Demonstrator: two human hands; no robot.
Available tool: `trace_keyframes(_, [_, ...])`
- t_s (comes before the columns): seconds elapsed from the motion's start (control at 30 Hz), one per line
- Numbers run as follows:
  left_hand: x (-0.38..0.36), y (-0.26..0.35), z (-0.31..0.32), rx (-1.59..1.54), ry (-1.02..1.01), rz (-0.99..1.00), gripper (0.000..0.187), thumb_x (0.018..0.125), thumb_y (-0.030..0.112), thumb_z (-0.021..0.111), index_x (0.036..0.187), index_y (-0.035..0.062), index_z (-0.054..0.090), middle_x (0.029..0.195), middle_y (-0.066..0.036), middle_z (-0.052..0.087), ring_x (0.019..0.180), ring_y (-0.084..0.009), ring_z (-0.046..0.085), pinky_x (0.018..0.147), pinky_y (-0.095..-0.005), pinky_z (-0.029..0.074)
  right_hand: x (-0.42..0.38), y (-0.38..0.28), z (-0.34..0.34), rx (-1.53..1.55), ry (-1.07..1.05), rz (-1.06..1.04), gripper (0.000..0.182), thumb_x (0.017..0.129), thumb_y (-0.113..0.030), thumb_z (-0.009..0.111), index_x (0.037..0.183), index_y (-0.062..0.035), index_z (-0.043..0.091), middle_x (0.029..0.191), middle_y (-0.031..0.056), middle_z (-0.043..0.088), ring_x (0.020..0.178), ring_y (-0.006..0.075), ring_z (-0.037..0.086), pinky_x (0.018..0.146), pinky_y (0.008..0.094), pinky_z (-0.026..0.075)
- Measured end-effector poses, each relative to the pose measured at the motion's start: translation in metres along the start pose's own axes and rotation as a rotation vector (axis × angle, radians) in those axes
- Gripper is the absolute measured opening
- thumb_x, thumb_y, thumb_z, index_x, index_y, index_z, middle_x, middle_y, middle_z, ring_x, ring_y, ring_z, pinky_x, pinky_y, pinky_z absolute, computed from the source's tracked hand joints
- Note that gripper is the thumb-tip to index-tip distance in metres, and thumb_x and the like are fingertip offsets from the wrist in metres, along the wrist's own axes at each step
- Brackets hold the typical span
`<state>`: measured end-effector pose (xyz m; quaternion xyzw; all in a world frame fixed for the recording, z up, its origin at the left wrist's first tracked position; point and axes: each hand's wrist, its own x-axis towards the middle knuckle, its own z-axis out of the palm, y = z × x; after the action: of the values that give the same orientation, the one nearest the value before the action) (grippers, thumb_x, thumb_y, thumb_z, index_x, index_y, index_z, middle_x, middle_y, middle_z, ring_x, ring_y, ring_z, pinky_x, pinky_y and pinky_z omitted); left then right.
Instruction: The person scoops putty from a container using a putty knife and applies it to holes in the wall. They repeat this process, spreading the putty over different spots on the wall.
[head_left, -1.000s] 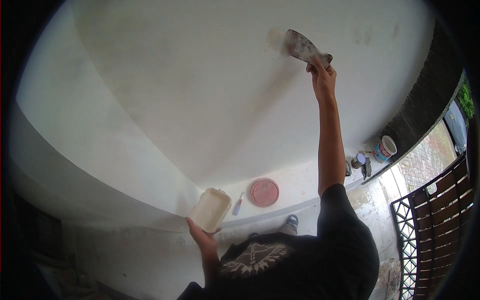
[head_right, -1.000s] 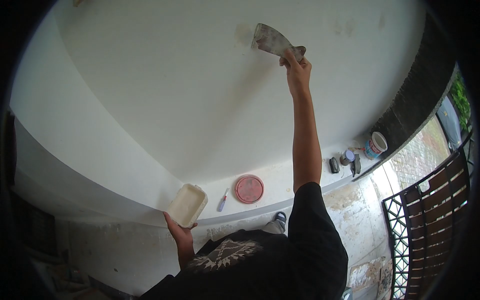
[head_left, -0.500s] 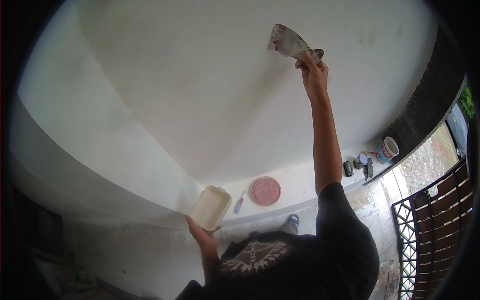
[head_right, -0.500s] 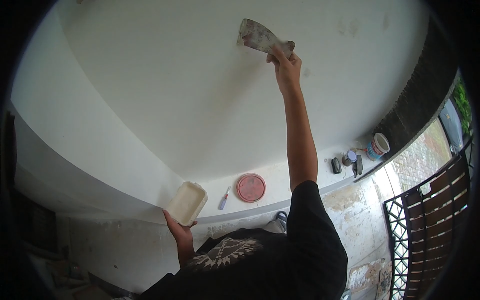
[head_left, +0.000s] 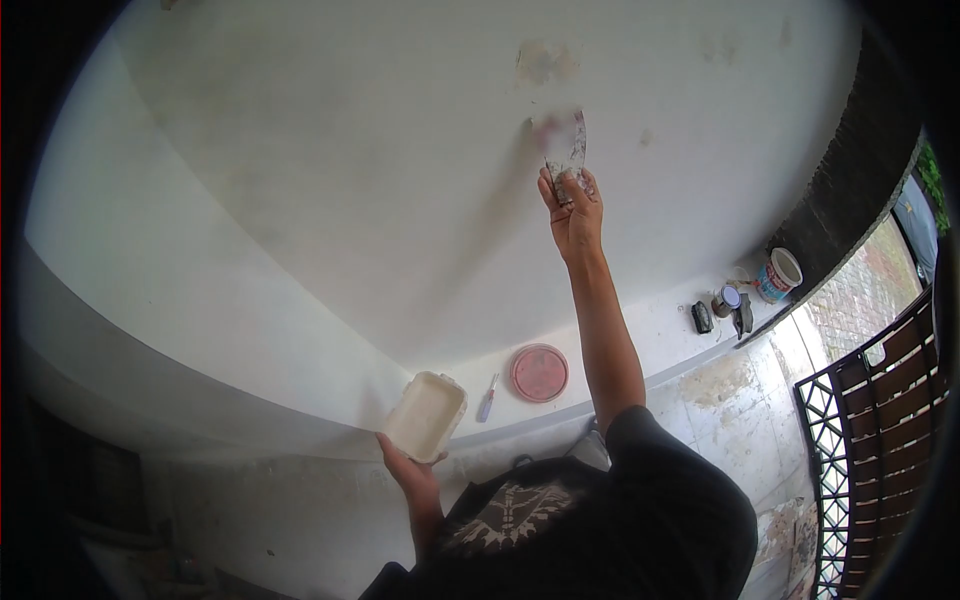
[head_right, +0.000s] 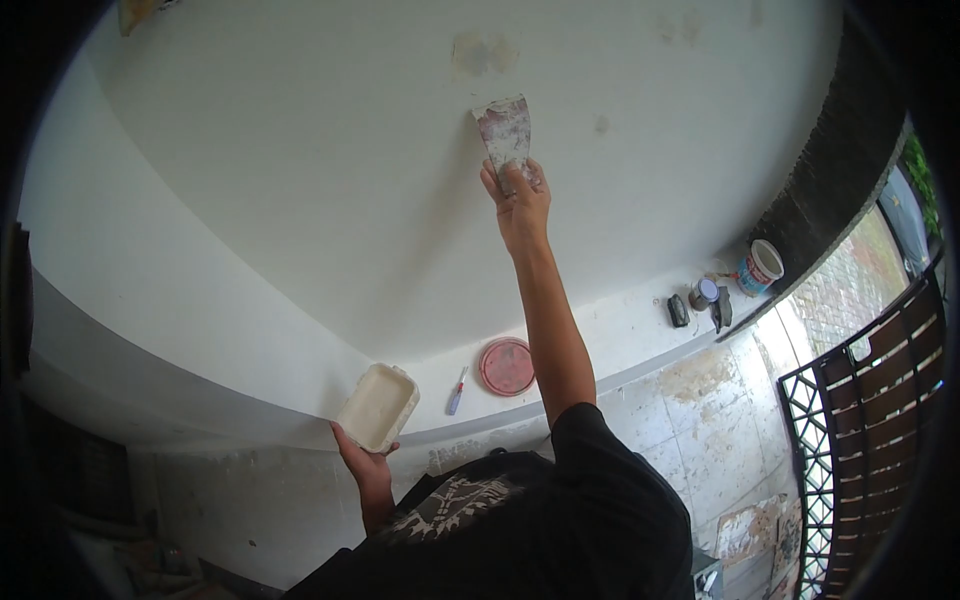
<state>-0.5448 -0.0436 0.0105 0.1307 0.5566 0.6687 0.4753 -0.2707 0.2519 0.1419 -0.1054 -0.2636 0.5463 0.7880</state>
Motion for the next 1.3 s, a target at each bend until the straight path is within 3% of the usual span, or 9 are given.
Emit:
trace_keyframes(0.2, [0.0,-0.004,-0.004,-0.032,0.02,-0.005,0.071,0.092,0.069,0.03,0.134,0.0136,0.044,0.125,-0.007,0.059,0.1,-0.0256,0.062,0.053,-0.0393,0.046,0.0,0.011,0.024,0.042,0.084,-0.025,0.04,0.092,0.001,0.056,0.126,0.0062,0.036,0.114,0.0221,0.056,0.103,0.0307,0.064,0.09,0.0355,0.06])
trace_keyframes(0.43, [0.005,-0.01,-0.014,-0.024,0.022,0.008,0.071,0.092,0.069,0.03,0.134,0.0136,0.044,0.125,-0.007,0.059,0.1,-0.0264,0.062,0.054,-0.0399,0.046,0.009,0.01,0.045,0.09,-0.025,-0.094,0.041,0.092,0.001,0.056,0.126,0.0064,0.035,0.115,0.0228,0.055,0.103,0.0316,0.064,0.091,0.0369,0.059])
trace_keyframes(0.5, [-0.003,-0.001,-0.01,-0.019,0.01,0.003,0.072,0.096,0.063,0.026,0.139,0.0064,0.039,0.134,-0.013,0.051,0.116,-0.0324,0.056,0.065,-0.0475,0.052,-0.001,0.009,0.049,0.104,-0.034,-0.085,0.041,0.092,0.001,0.056,0.127,0.0062,0.035,0.116,0.0229,0.054,0.104,0.0317,0.064,0.092,0.0373,0.059])
trace_keyframes(0.9, [-0.007,-0.003,-0.014,-0.012,0.045,-0.014,0.072,0.096,0.063,0.027,0.139,0.0062,0.039,0.133,-0.013,0.051,0.114,-0.0327,0.057,0.063,-0.0473,0.053,0.002,0.019,0.078,0.189,0.053,-0.102,0.045,0.092,0.0,0.055,0.131,0.0074,0.031,0.117,0.0233,0.054,0.103,0.0325,0.064,0.092,0.0391,0.059])
trace_keyframes(1.0, [-0.008,-0.002,-0.015,-0.026,0.05,-0.012,0.073,0.096,0.064,0.027,0.139,0.0062,0.038,0.133,-0.013,0.051,0.114,-0.033,0.057,0.064,-0.0476,0.053,-0.004,-0.005,0.086,-0.127,0.034,-0.388,0.04,0.093,-0.003,0.055,0.126,0.0142,0.04,0.112,0.0203,0.058,0.098,0.0294,0.066,0.089,0.0401,0.059])
trace_keyframes(1.1, [-0.009,-0.005,-0.015,-0.012,0.064,-0.009,0.074,0.095,0.064,0.028,0.139,0.0063,0.038,0.133,-0.013,0.051,0.114,-0.0328,0.057,0.065,-0.0474,0.053,0.005,-0.021,0.071,-0.845,0.143,-0.859,0.031,0.094,0.0,0.053,0.124,0.0001,0.058,0.12,0.0151,0.058,0.095,0.0227,0.065,0.078,0.0338,0.058])
trace_keyframes(1.13, [-0.01,-0.005,-0.015,-0.01,0.067,-0.012,0.074,0.095,0.064,0.028,0.139,0.0063,0.038,0.133,-0.013,0.051,0.114,-0.0328,0.057,0.065,-0.0474,0.053,0.012,-0.02,0.071,-0.848,0.144,-0.855,0.031,0.094,0.0,0.053,0.124,0.0001,0.058,0.12,0.0151,0.058,0.095,0.0227,0.065,0.078,0.0338,0.058])
trace_keyframes(1.2, [-0.011,-0.004,-0.017,0.0,0.052,-0.008,0.074,0.095,0.065,0.028,0.139,0.0064,0.038,0.133,-0.013,0.051,0.114,-0.0327,0.057,0.064,-0.0469,0.053,0.027,-0.019,0.07,-1.17,0.086,-1.227,0.045,0.083,0.011,0.056,0.122,-0.0095,0.063,0.127,0.0119,0.055,0.098,0.0252,0.055,0.079,0.0333,0.049])
trace_keyframes(1.3, [-0.011,0.0,-0.017,0.009,0.06,-0.039,0.073,0.095,0.064,0.028,0.139,0.0067,0.039,0.134,-0.013,0.051,0.114,-0.0323,0.057,0.064,-0.0461,0.053,0.034,-0.006,0.057,-1.592,-0.081,-1.196,0.05,0.075,0.008,0.064,0.121,-0.0122,0.064,0.131,0.0138,0.052,0.104,0.0295,0.052,0.089,0.0416,0.043])
